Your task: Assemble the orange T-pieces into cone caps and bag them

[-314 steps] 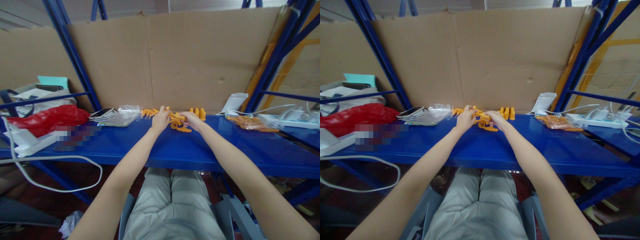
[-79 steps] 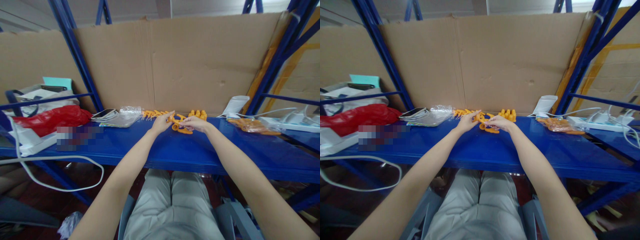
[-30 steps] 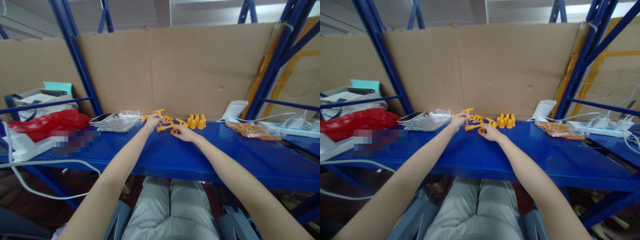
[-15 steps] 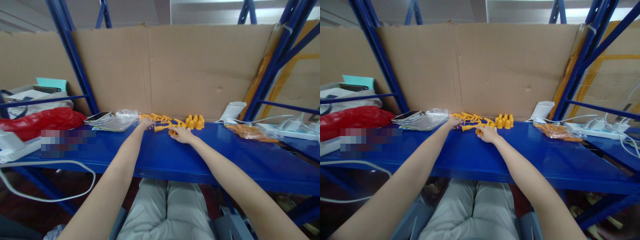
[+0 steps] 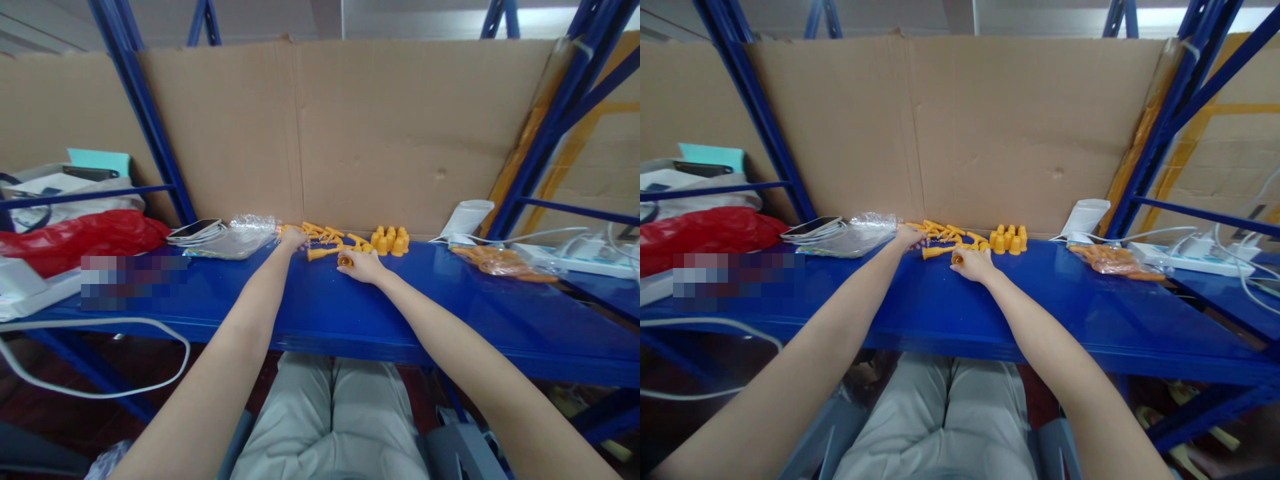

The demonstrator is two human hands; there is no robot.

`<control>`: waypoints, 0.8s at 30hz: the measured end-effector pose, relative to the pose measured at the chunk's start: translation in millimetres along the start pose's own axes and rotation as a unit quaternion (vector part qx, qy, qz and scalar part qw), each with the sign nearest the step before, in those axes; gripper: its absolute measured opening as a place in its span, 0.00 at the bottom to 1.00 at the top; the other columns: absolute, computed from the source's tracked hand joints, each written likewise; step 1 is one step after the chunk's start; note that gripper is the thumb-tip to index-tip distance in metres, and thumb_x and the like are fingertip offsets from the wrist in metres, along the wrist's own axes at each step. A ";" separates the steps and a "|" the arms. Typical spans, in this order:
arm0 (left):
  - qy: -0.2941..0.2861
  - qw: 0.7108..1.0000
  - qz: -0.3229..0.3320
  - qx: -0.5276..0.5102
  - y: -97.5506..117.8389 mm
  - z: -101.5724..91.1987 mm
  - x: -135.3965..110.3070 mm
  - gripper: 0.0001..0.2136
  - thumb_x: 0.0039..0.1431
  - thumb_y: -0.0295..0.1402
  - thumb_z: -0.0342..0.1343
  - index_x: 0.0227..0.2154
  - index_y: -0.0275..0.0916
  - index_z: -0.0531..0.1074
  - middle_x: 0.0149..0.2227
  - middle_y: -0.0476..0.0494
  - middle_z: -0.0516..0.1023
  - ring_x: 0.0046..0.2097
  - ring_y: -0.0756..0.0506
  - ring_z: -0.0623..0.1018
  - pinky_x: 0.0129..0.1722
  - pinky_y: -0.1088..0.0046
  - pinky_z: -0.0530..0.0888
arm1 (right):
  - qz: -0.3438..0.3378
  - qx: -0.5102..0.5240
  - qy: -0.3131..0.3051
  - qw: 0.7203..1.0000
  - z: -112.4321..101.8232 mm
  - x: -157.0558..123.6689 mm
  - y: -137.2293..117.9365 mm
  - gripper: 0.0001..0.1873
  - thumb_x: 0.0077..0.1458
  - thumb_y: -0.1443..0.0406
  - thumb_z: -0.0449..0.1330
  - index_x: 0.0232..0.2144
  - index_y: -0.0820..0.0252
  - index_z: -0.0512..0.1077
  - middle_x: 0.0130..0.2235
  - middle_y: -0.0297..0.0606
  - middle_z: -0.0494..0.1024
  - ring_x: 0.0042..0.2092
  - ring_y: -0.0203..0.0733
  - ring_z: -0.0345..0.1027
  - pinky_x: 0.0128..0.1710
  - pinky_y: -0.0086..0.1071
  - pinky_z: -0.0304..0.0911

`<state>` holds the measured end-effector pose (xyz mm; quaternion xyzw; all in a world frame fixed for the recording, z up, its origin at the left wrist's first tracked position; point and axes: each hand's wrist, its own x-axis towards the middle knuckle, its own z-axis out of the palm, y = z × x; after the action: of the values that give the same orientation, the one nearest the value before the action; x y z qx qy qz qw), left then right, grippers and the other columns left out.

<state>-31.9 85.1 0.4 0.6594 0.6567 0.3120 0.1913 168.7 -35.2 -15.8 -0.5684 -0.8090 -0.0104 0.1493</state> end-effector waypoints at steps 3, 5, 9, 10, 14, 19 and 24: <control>-0.030 0.999 -0.030 0.014 4.3 2.2 -5.3 0.05 0.55 0.27 0.58 0.25 0.35 0.76 0.20 0.45 0.77 0.23 0.47 0.77 0.24 0.76 0.70 | -0.003 0.002 0.010 1.000 0.8 -0.5 1.0 0.14 0.63 0.61 0.56 0.50 0.53 0.72 0.54 0.43 0.79 0.55 0.55 0.70 0.54 0.51 0.54; -0.033 0.999 -0.030 0.019 6.7 5.2 -7.6 0.04 0.53 0.27 0.60 0.24 0.36 0.77 0.20 0.47 0.76 0.23 0.48 0.76 0.24 0.76 0.70 | -0.008 0.006 0.022 1.000 1.5 -0.3 2.2 0.13 0.64 0.63 0.54 0.50 0.53 0.71 0.54 0.43 0.79 0.55 0.54 0.71 0.54 0.50 0.54; 0.021 1.000 -0.008 0.004 8.7 10.3 -6.3 0.07 0.55 0.27 0.56 0.28 0.35 0.80 0.24 0.45 0.79 0.25 0.49 0.76 0.26 0.77 0.70 | -0.014 0.016 0.048 0.999 1.3 1.0 5.5 0.14 0.65 0.64 0.53 0.50 0.53 0.71 0.51 0.43 0.80 0.53 0.52 0.72 0.53 0.49 0.55; 0.040 0.999 -0.003 -0.005 8.7 10.8 -5.3 0.08 0.55 0.26 0.56 0.29 0.35 0.80 0.25 0.45 0.80 0.26 0.49 0.76 0.27 0.77 0.71 | -0.010 0.017 0.052 0.998 0.8 1.4 6.3 0.14 0.65 0.64 0.53 0.50 0.53 0.71 0.49 0.43 0.81 0.53 0.52 0.72 0.53 0.48 0.55; 0.086 0.996 -0.002 -0.023 7.8 11.5 -1.9 0.07 0.55 0.24 0.56 0.30 0.34 0.81 0.28 0.44 0.82 0.29 0.49 0.78 0.28 0.78 0.72 | -0.003 0.022 0.053 0.998 -1.3 1.9 8.0 0.13 0.65 0.64 0.53 0.50 0.53 0.72 0.44 0.42 0.82 0.51 0.51 0.73 0.52 0.47 0.56; 0.068 0.998 -0.007 -0.002 5.5 15.3 -0.7 0.06 0.56 0.24 0.58 0.29 0.34 0.80 0.35 0.40 0.84 0.40 0.46 0.82 0.37 0.78 0.74 | -0.013 0.024 0.052 0.998 -1.3 0.4 7.4 0.13 0.64 0.65 0.55 0.49 0.53 0.73 0.45 0.42 0.82 0.52 0.52 0.73 0.53 0.48 0.57; 0.054 0.991 -0.005 0.120 7.2 15.5 -7.6 0.10 0.60 0.27 0.54 0.40 0.34 0.81 0.47 0.37 0.83 0.52 0.42 0.80 0.48 0.75 0.73 | -0.022 0.024 0.028 0.999 0.9 2.3 8.5 0.14 0.62 0.64 0.58 0.49 0.52 0.75 0.46 0.41 0.81 0.52 0.52 0.73 0.54 0.50 0.58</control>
<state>-15.8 79.7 -7.4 0.6565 0.7021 0.2650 0.0764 175.6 -29.9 -17.4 -0.5466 -0.8167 -0.0102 0.1846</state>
